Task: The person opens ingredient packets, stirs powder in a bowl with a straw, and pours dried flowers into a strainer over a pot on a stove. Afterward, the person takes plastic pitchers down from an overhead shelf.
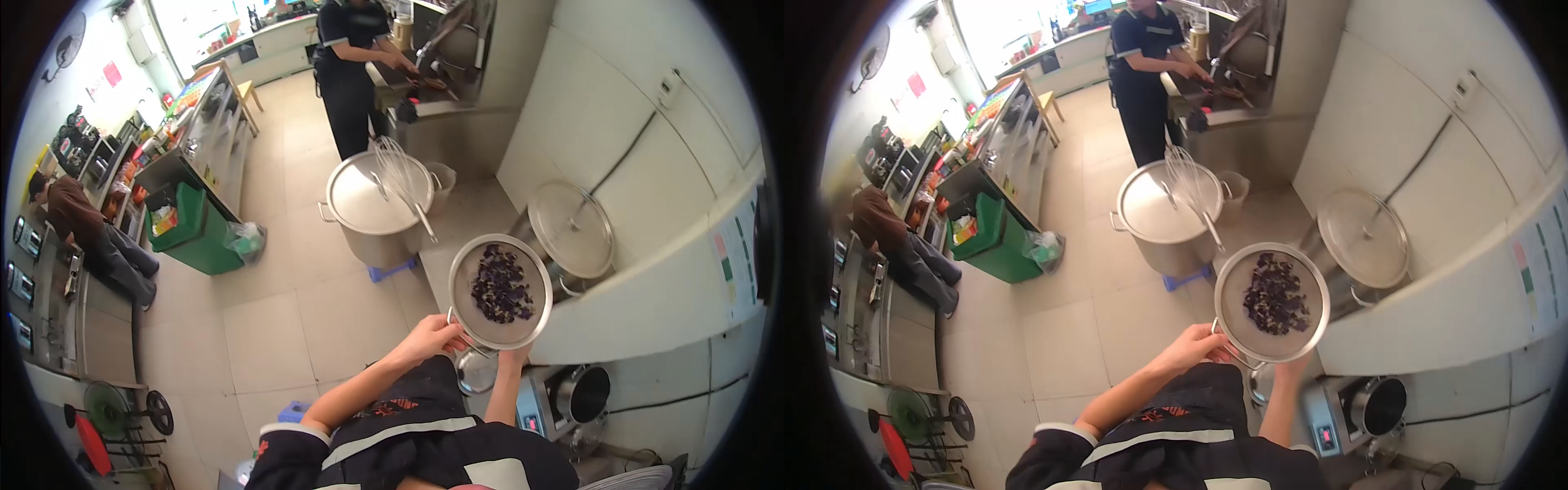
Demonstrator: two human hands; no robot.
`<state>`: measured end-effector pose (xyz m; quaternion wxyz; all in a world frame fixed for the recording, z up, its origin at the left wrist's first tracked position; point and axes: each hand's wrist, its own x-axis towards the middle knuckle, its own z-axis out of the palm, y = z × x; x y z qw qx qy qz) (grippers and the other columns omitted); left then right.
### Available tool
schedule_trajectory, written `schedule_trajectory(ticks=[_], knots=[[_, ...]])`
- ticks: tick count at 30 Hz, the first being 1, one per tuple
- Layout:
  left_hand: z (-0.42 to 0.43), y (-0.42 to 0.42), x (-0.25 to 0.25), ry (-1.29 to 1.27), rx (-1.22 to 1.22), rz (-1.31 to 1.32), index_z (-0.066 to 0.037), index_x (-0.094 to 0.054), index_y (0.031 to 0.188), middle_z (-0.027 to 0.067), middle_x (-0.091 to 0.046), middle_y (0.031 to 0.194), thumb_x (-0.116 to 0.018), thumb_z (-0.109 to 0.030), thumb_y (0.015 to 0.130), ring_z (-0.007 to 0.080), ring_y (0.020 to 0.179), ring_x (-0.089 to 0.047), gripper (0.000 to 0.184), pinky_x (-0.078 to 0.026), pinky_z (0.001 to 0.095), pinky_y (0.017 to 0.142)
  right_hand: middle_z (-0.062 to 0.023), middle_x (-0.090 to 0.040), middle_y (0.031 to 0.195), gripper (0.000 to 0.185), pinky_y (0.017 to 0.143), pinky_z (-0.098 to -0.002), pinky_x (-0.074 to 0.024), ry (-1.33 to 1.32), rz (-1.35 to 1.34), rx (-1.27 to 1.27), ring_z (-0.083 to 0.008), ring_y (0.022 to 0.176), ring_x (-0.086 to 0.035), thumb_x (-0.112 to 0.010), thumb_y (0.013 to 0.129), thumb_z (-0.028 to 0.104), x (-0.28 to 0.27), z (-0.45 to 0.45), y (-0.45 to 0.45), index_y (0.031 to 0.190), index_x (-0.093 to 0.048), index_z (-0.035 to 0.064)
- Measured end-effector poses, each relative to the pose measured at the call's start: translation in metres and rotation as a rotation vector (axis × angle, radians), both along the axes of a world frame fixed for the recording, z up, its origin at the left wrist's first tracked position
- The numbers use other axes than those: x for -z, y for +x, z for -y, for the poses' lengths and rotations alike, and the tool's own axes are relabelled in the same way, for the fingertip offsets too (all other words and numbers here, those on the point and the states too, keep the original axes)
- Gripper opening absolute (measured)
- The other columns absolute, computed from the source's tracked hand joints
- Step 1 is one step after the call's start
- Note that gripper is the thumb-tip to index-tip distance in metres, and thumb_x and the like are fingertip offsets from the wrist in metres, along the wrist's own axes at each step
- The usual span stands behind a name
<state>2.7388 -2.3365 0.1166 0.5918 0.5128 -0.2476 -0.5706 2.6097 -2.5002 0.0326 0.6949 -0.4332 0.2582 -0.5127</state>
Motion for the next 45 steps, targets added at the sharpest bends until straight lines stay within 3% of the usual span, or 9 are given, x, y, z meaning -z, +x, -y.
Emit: schedule_trajectory(ticks=[3,8,12,15,16,23,29,35,45], knots=[[-0.001,0.070,0.005,-0.025,-0.167,-0.032,-0.002,-0.054,0.090,0.0057,-0.060,0.083,-0.041,-0.017,0.084,0.0078,0.066,-0.054,0.021,-0.045,0.0213,0.063,-0.0078,-0.043,0.117,0.043,0.086,-0.0293,-0.0353,-0.399,-0.362,-0.092,-0.0168,0.106,-0.041,-0.050,0.079,0.013,0.011,0.013,0.076,0.118,-0.037,0.0010],[-0.012,0.209,0.004,0.016,-0.287,-0.092,-0.003,-0.054,0.085,0.0072,-0.060,0.080,-0.043,-0.016,0.082,0.0067,0.062,-0.054,0.018,-0.046,0.0209,0.061,-0.0084,-0.044,0.116,0.040,0.090,-0.0299,-0.0341,0.073,0.202,-0.271,-0.0184,0.106,-0.043,-0.046,0.081,0.010,-0.012,0.001,0.225,0.118,-0.036,0.0006],[0.012,0.323,-0.007,0.021,-0.268,-0.068,-0.003,-0.054,0.085,0.0079,-0.060,0.080,-0.044,-0.017,0.082,0.0071,0.060,-0.053,0.017,-0.046,0.0214,0.061,-0.0069,-0.049,0.103,0.024,0.084,-0.0277,-0.0369,0.033,0.124,-0.140,-0.0143,0.097,-0.047,-0.048,0.082,0.014,0.006,0.024,0.330,0.102,-0.044,0.0020],[0.025,0.395,-0.023,0.020,-0.200,0.020,-0.002,-0.054,0.083,0.0069,-0.059,0.080,-0.042,-0.018,0.082,0.0059,0.061,-0.052,0.020,-0.046,0.0208,0.061,-0.0065,-0.047,0.111,0.037,0.085,-0.0276,-0.0381,0.185,0.092,-0.087,-0.0148,0.101,-0.046,-0.048,0.079,0.007,-0.008,0.030,0.396,0.114,-0.039,0.0008],[0.027,0.416,-0.026,0.039,-0.224,0.010,-0.002,-0.054,0.083,0.0066,-0.059,0.079,-0.042,-0.018,0.082,0.0058,0.061,-0.052,0.020,-0.046,0.0208,0.061,-0.0056,-0.051,0.092,0.017,0.076,-0.0262,-0.0394,0.112,0.139,-0.055,-0.0121,0.086,-0.050,-0.048,0.082,0.014,-0.019,0.029,0.420,0.094,-0.045,0.0023],[0.032,0.588,0.014,0.005,-0.188,-0.120,-0.002,-0.051,0.085,0.0071,-0.059,0.081,-0.041,-0.017,0.082,0.0066,0.060,-0.052,0.018,-0.046,0.0217,0.062,0.0016,-0.041,0.067,0.008,0.054,-0.0202,-0.0306,0.024,0.032,-0.028,-0.0066,0.058,-0.038,-0.047,0.080,0.009,0.008,0.045,0.559,0.076,-0.040,0.0078],[0.061,0.762,0.042,0.056,-0.003,-0.010,0.000,-0.053,0.087,0.0092,-0.059,0.079,-0.042,-0.015,0.082,0.0102,0.061,-0.054,0.019,-0.047,0.0239,0.062,0.0023,-0.040,0.067,0.009,0.053,-0.0203,-0.0304,0.032,0.066,0.203,-0.0070,0.057,-0.037,-0.047,0.080,0.009,0.052,0.037,0.712,0.074,-0.039,0.0088],[0.087,0.876,0.016,0.057,0.224,0.036,0.002,-0.051,0.092,0.0085,-0.058,0.081,-0.041,-0.018,0.083,0.0097,0.062,-0.051,0.024,-0.045,0.0230,0.063,-0.0028,-0.051,0.093,0.014,0.080,-0.0255,-0.0366,0.139,0.393,0.449,-0.0107,0.089,-0.047,-0.043,0.079,0.011,0.044,0.018,0.834,0.091,-0.046,0.0043],[0.192,0.904,-0.015,-0.110,0.416,-0.089,0.000,-0.053,0.083,0.0063,-0.056,0.079,-0.040,-0.017,0.080,0.0084,0.060,-0.049,0.021,-0.044,0.0235,0.060,-0.0031,-0.051,0.100,0.028,0.080,-0.0275,-0.0356,-0.113,0.278,0.789,-0.0128,0.094,-0.045,-0.037,0.077,0.011,-0.012,0.077,0.857,0.102,-0.045,0.0057]])
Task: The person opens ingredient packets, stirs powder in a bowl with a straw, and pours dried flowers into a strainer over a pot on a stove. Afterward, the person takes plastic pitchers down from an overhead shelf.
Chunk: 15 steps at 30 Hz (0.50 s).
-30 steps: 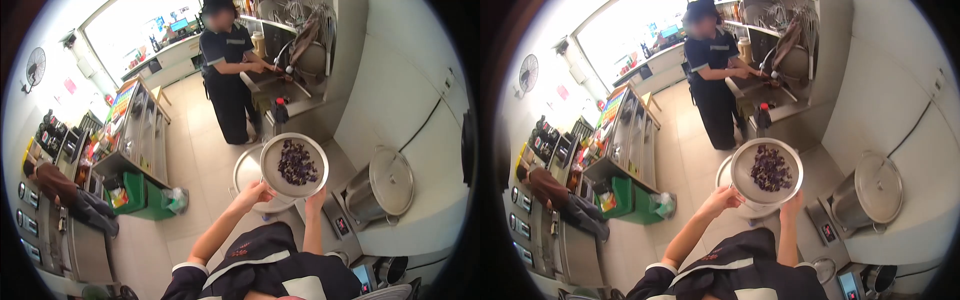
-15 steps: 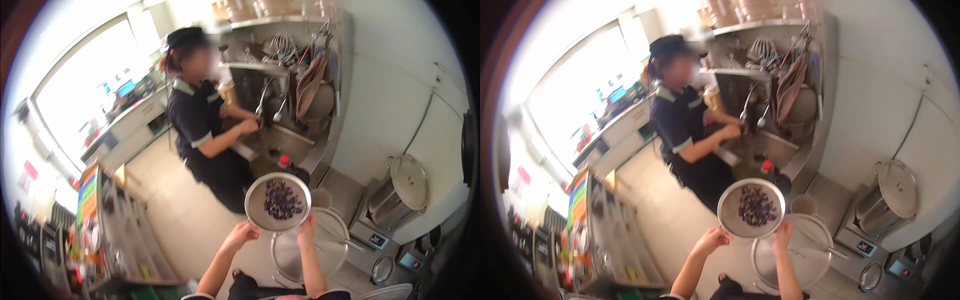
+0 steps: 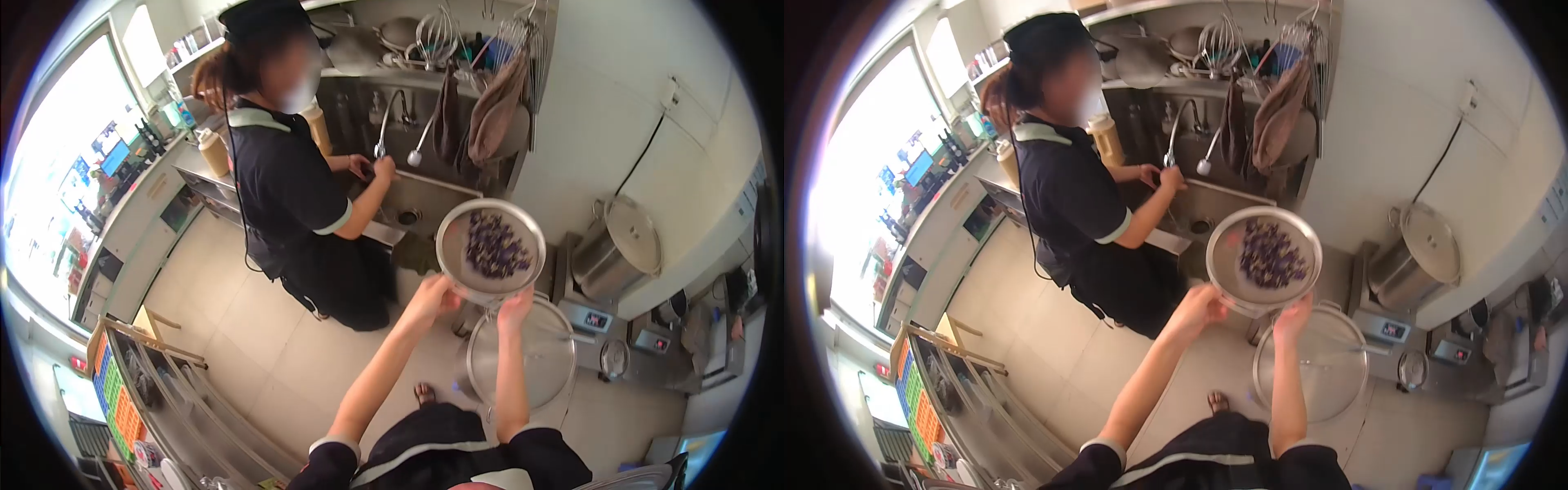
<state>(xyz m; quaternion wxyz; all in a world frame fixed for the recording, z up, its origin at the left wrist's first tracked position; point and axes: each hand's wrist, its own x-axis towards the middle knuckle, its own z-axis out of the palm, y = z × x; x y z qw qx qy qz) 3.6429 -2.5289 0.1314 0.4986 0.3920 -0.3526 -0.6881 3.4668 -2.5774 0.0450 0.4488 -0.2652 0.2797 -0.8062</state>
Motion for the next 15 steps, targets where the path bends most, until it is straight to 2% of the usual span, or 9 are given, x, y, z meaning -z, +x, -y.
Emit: schedule_trajectory(ticks=[2,3,5,7,10,13,15], knots=[[0.036,0.005,0.009,-0.017,0.013,-0.060,0.000,-0.052,0.081,0.0060,-0.056,0.076,-0.039,-0.015,0.080,0.0087,0.058,-0.048,0.020,-0.044,0.0242,0.057,-0.0013,-0.049,0.086,0.018,0.067,-0.0266,-0.0365,-0.014,-0.069,0.021,-0.0103,0.082,-0.044,-0.039,0.075,0.009,0.016,0.027,-0.008,0.091,-0.047,0.0066],[0.049,0.007,0.008,0.012,-0.016,-0.049,0.000,-0.052,0.080,0.0055,-0.055,0.074,-0.039,-0.015,0.079,0.0086,0.057,-0.047,0.019,-0.044,0.0243,0.056,-0.0013,-0.049,0.086,0.018,0.067,-0.0266,-0.0365,-0.004,-0.067,0.034,-0.0103,0.082,-0.044,-0.039,0.075,0.009,0.012,0.039,-0.004,0.091,-0.047,0.0066],[0.083,0.017,0.008,0.057,-0.040,-0.077,-0.002,-0.054,0.074,0.0006,-0.052,0.065,-0.042,-0.018,0.079,0.0063,0.054,-0.046,0.020,-0.043,0.0231,0.057,0.0005,-0.043,0.075,0.010,0.058,-0.0248,-0.0337,0.001,-0.076,0.113,-0.0097,0.069,-0.041,-0.041,0.072,0.006,0.001,0.070,0.006,0.082,-0.044,0.0072],[0.119,0.033,0.008,0.105,-0.088,-0.099,-0.004,-0.055,0.072,-0.0033,-0.049,0.058,-0.046,-0.021,0.076,0.0046,0.051,-0.045,0.020,-0.043,0.0226,0.057,0.0008,-0.042,0.072,0.008,0.058,-0.0240,-0.0339,0.014,-0.134,0.113,-0.0093,0.065,-0.040,-0.041,0.072,0.005,0.000,0.106,0.015,0.080,-0.044,0.0072],[0.188,0.062,0.032,0.193,-0.053,-0.059,-0.004,-0.054,0.075,-0.0029,-0.049,0.058,-0.043,-0.021,0.078,0.0068,0.055,-0.047,0.020,-0.043,0.0266,0.060,0.0003,-0.040,0.070,0.007,0.055,-0.0226,-0.0344,-0.034,-0.239,0.192,-0.0092,0.059,-0.039,-0.040,0.073,0.003,0.007,0.184,0.032,0.078,-0.043,0.0068],[0.251,0.085,0.062,0.233,-0.137,-0.044,-0.004,-0.055,0.074,-0.0017,-0.050,0.059,-0.040,-0.020,0.078,0.0073,0.055,-0.047,0.022,-0.043,0.0258,0.057,0.0017,-0.038,0.065,0.007,0.053,-0.0220,-0.0341,0.033,-0.358,0.177,-0.0084,0.057,-0.039,-0.039,0.074,0.003,0.026,0.248,0.050,0.078,-0.043,0.0066],[0.288,0.097,0.089,0.252,-0.227,-0.035,-0.004,-0.057,0.075,-0.0013,-0.053,0.061,-0.039,-0.021,0.079,0.0063,0.053,-0.046,0.025,-0.043,0.0246,0.055,0.0023,-0.038,0.060,0.007,0.051,-0.0220,-0.0336,0.129,-0.543,0.144,-0.0079,0.055,-0.039,-0.039,0.075,0.003,0.038,0.291,0.060,0.078,-0.044,0.0059]])
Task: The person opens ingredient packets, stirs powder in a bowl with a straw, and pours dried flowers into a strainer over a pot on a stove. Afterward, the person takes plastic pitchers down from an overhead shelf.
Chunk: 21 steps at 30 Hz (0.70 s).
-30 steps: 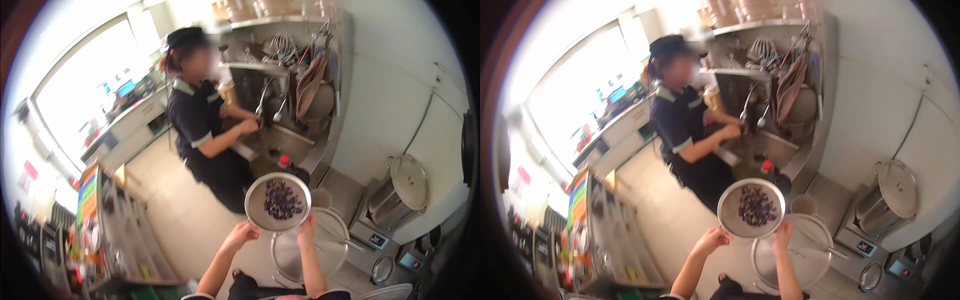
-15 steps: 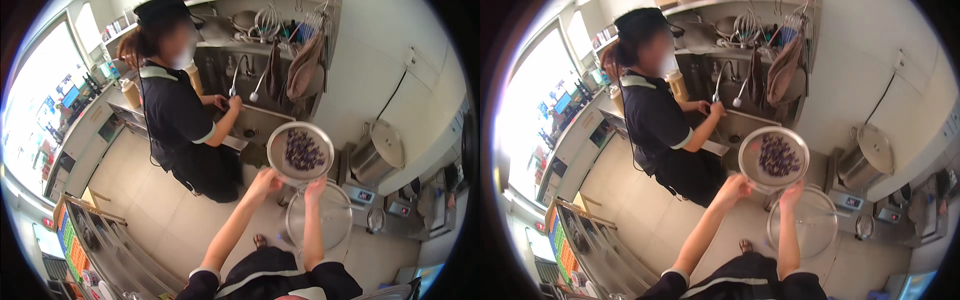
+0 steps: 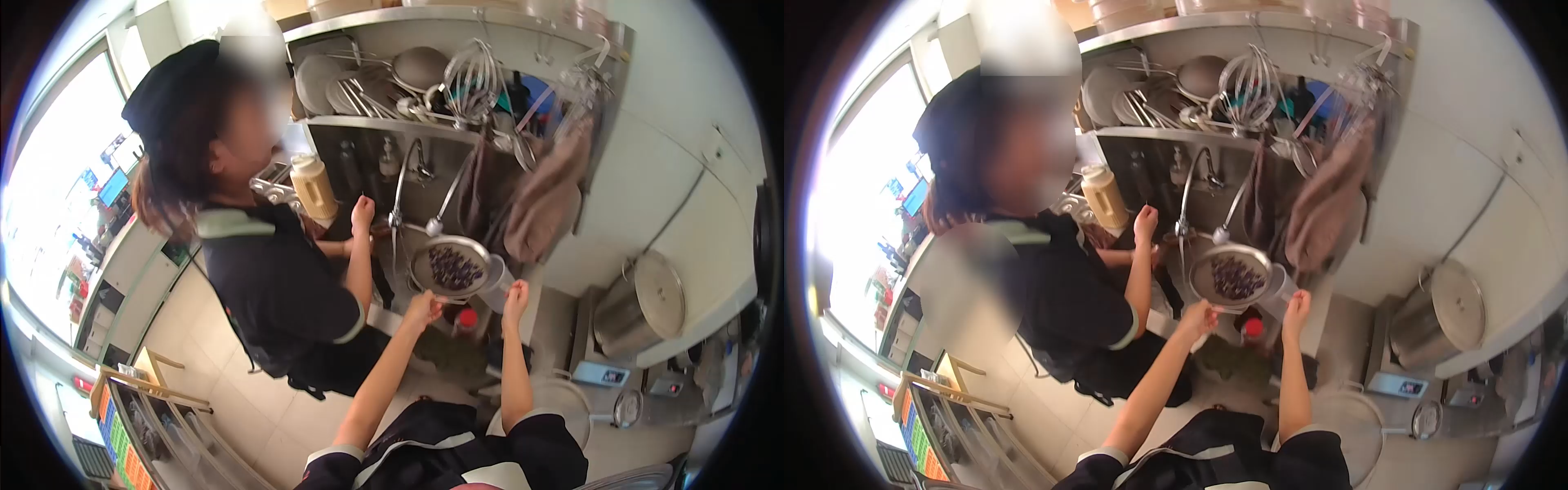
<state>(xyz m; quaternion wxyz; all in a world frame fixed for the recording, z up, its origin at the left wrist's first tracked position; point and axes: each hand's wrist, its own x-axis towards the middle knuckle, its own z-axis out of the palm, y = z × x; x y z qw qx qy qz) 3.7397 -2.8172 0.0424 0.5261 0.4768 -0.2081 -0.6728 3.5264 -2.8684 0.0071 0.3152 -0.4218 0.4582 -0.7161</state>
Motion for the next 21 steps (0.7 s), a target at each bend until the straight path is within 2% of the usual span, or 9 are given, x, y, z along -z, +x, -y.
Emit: schedule_trajectory(ticks=[5,8,10,12,13,17,18,20,21], knots=[[0.053,0.040,0.087,0.169,-0.018,0.062,-0.001,-0.061,0.080,0.0004,-0.054,0.061,-0.040,-0.022,0.079,0.0076,0.050,-0.046,0.030,-0.042,0.0253,0.055,-0.0039,-0.048,0.059,0.004,0.054,-0.0253,-0.0395,0.129,-0.446,0.025,-0.0118,0.056,-0.049,-0.041,0.076,0.004,0.058,0.074,0.015,0.077,-0.045,0.0044],[0.068,0.053,0.120,0.340,-0.091,0.087,0.000,-0.055,0.073,0.0017,-0.054,0.061,-0.042,-0.021,0.077,0.0092,0.052,-0.049,0.025,-0.043,0.0281,0.058,-0.0088,-0.055,0.065,0.005,0.058,-0.0339,-0.0428,0.143,-0.726,0.128,-0.0234,0.061,-0.056,-0.045,0.077,0.009,0.116,0.107,0.012,0.079,-0.048,0.0060],[0.079,0.059,0.154,0.418,-0.106,0.054,0.000,-0.049,0.073,0.0045,-0.055,0.068,-0.043,-0.019,0.076,0.0113,0.058,-0.054,0.020,-0.044,0.0311,0.062,-0.0117,-0.057,0.073,0.009,0.065,-0.0405,-0.0421,0.370,-0.776,0.082,-0.0297,0.072,-0.056,-0.048,0.074,0.016,0.134,0.114,0.009,0.080,-0.049,0.0087],[0.084,0.057,0.180,0.495,-0.147,-0.026,-0.001,-0.046,0.075,0.0071,-0.055,0.074,-0.044,-0.017,0.075,0.0141,0.064,-0.057,0.016,-0.044,0.0344,0.066,-0.0112,-0.058,0.072,0.010,0.063,-0.0395,-0.0431,0.527,-0.811,0.038,-0.0290,0.070,-0.057,-0.049,0.075,0.016,0.147,0.115,0.005,0.081,-0.050,0.0084],[0.088,0.057,0.192,0.529,-0.160,-0.067,-0.001,-0.045,0.078,0.0084,-0.054,0.077,-0.044,-0.017,0.076,0.0157,0.067,-0.058,0.016,-0.044,0.0360,0.067,-0.0126,-0.058,0.077,0.012,0.067,-0.0406,-0.0418,0.665,-0.854,-0.001,-0.0307,0.078,-0.055,-0.048,0.073,0.018,0.165,0.120,0.001,0.082,-0.051,0.0112],[0.100,0.050,0.211,0.658,-0.171,-0.086,0.001,-0.045,0.083,0.0111,-0.058,0.075,-0.039,-0.009,0.075,0.0174,0.055,-0.055,0.014,-0.047,0.0387,0.064,-0.0146,-0.057,0.087,0.019,0.075,-0.0402,-0.0410,0.965,-0.955,-0.199,-0.0318,0.086,-0.053,-0.047,0.071,0.018,0.213,0.121,-0.004,0.085,-0.054,0.0081],[0.111,0.059,0.214,0.683,-0.194,-0.077,0.001,-0.045,0.083,0.0111,-0.058,0.075,-0.039,-0.009,0.075,0.0176,0.055,-0.055,0.014,-0.047,0.0384,0.064,-0.0179,-0.058,0.087,0.023,0.074,-0.0399,-0.0431,0.905,-0.976,-0.175,-0.0323,0.086,-0.055,-0.048,0.072,0.021,0.226,0.117,-0.005,0.085,-0.057,0.0047],[0.180,0.115,0.188,0.518,-0.340,-0.029,0.001,-0.046,0.082,0.0112,-0.058,0.074,-0.039,-0.008,0.075,0.0181,0.055,-0.055,0.013,-0.047,0.0380,0.063,-0.0185,-0.058,0.085,0.022,0.074,-0.0397,-0.0428,0.984,-0.971,-0.222,-0.0328,0.083,-0.056,-0.051,0.068,0.019,0.252,0.115,-0.008,0.082,-0.058,0.0039],[0.218,0.147,0.161,0.394,-0.446,-0.002,0.001,-0.046,0.082,0.0112,-0.058,0.073,-0.039,-0.008,0.075,0.0183,0.055,-0.056,0.013,-0.047,0.0377,0.063,-0.0131,-0.060,0.078,0.018,0.069,-0.0342,-0.0445,0.999,-1.010,-0.239,-0.0239,0.077,-0.058,-0.052,0.071,0.016,0.268,0.115,-0.009,0.081,-0.057,0.0030]])
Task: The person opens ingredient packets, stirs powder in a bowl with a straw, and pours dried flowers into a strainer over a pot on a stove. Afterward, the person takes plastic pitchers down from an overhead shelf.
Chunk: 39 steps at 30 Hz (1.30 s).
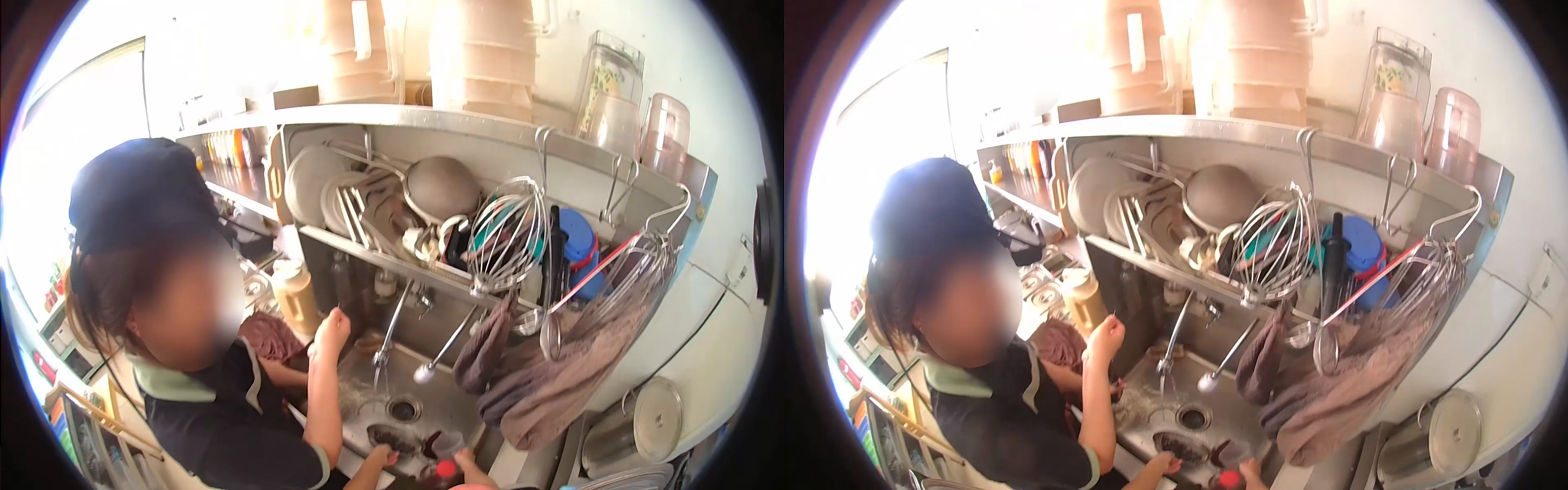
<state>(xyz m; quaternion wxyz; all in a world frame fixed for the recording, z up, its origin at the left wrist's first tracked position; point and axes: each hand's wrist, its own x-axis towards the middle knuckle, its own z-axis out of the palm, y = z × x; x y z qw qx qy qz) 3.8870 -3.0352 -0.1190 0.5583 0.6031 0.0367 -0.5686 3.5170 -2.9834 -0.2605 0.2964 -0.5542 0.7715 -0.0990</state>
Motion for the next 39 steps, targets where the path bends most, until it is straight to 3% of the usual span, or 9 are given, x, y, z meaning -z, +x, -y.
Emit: schedule_trajectory(ticks=[3,8,15,18,22,28,33,36,39], knots=[[0.083,0.071,-0.100,-0.251,-0.182,0.153,0.000,-0.047,0.082,0.0114,-0.058,0.072,-0.039,-0.007,0.075,0.0190,0.056,-0.056,0.012,-0.046,0.0370,0.062,-0.0116,-0.060,0.077,0.017,0.068,-0.0326,-0.0444,0.032,0.040,-0.016,-0.0216,0.076,-0.058,-0.051,0.071,0.015,0.002,0.018,0.011,0.082,-0.057,0.0030],[0.118,0.048,-0.123,-0.326,-0.162,0.239,0.000,-0.048,0.081,0.0116,-0.057,0.070,-0.039,-0.006,0.076,0.0201,0.056,-0.056,0.011,-0.046,0.0358,0.060,-0.0090,-0.060,0.074,0.016,0.066,-0.0300,-0.0443,0.021,0.273,-0.152,-0.0177,0.074,-0.058,-0.051,0.073,0.014,-0.041,0.029,0.037,0.082,-0.056,0.0030],[0.082,-0.030,-0.193,-0.526,0.111,0.483,-0.001,-0.049,0.079,0.0119,-0.057,0.067,-0.040,-0.004,0.077,0.0218,0.057,-0.057,0.010,-0.046,0.0341,0.058,-0.0055,-0.060,0.071,0.014,0.064,-0.0264,-0.0442,0.112,0.735,-0.643,-0.0123,0.070,-0.057,-0.050,0.074,0.012,-0.213,0.004,0.083,0.083,-0.056,0.0031],[0.030,-0.086,-0.249,-0.696,0.325,0.608,-0.002,-0.050,0.079,0.0120,-0.056,0.065,-0.040,-0.003,0.077,0.0224,0.057,-0.057,0.011,-0.046,0.0334,0.057,0.0001,-0.060,0.069,0.014,0.062,-0.0210,-0.0427,-0.210,0.732,-0.914,-0.0068,0.066,-0.054,-0.046,0.077,0.005,-0.352,0.012,0.100,0.086,-0.056,0.0062],[-0.039,-0.152,-0.352,-0.991,0.542,0.844,-0.002,-0.051,0.078,0.0122,-0.056,0.064,-0.040,-0.002,0.078,0.0234,0.058,-0.058,0.011,-0.046,0.0325,0.055,-0.0094,-0.057,0.070,0.015,0.066,-0.0283,-0.0453,-0.700,1.125,-0.869,-0.0152,0.067,-0.055,-0.041,0.073,-0.007,-0.519,0.026,0.103,0.079,-0.053,-0.0017],[-0.005,-0.148,-0.555,-1.379,-0.265,1.304,-0.001,-0.051,0.085,0.0118,-0.057,0.076,-0.044,0.002,0.074,0.0240,0.070,-0.057,0.013,-0.044,0.0316,0.064,-0.0046,-0.057,0.074,0.011,0.061,-0.0223,-0.0406,-1.596,1.350,-0.572,-0.0107,0.066,-0.053,-0.044,0.076,0.001,-0.736,0.074,0.115,0.078,-0.055,0.0001],[0.050,-0.103,-0.655,-1.154,-0.479,1.799,0.003,-0.040,0.105,0.0232,-0.042,0.105,-0.046,-0.013,0.072,0.0381,0.095,-0.043,0.037,-0.034,0.0429,0.082,-0.0122,-0.059,0.080,0.031,0.071,-0.0306,-0.0425,-1.580,0.752,-0.254,-0.0214,0.077,-0.056,-0.057,0.068,0.021,-0.834,0.153,0.117,0.087,-0.054,-0.0034],[0.084,-0.083,-0.672,-0.925,-0.377,1.729,0.005,-0.040,0.107,0.0243,-0.044,0.106,-0.046,-0.023,0.075,0.0362,0.097,-0.045,0.042,-0.035,0.0399,0.083,-0.0184,-0.053,0.097,0.051,0.077,-0.0363,-0.0424,-1.477,0.314,-0.245,-0.0288,0.090,-0.053,-0.061,0.063,0.027,-0.845,0.170,0.133,0.102,-0.046,-0.0034],[0.116,-0.069,-0.672,-0.975,-0.086,1.468,0.007,-0.044,0.104,0.0231,-0.052,0.099,-0.045,-0.035,0.077,0.0318,0.093,-0.051,0.049,-0.038,0.0364,0.081,-0.0228,-0.037,0.115,0.070,0.082,-0.0410,-0.0408,-1.260,0.353,-0.030,-0.0346,0.102,-0.044,-0.063,0.061,0.028,-0.848,0.163,0.154,0.115,-0.031,-0.0045]])
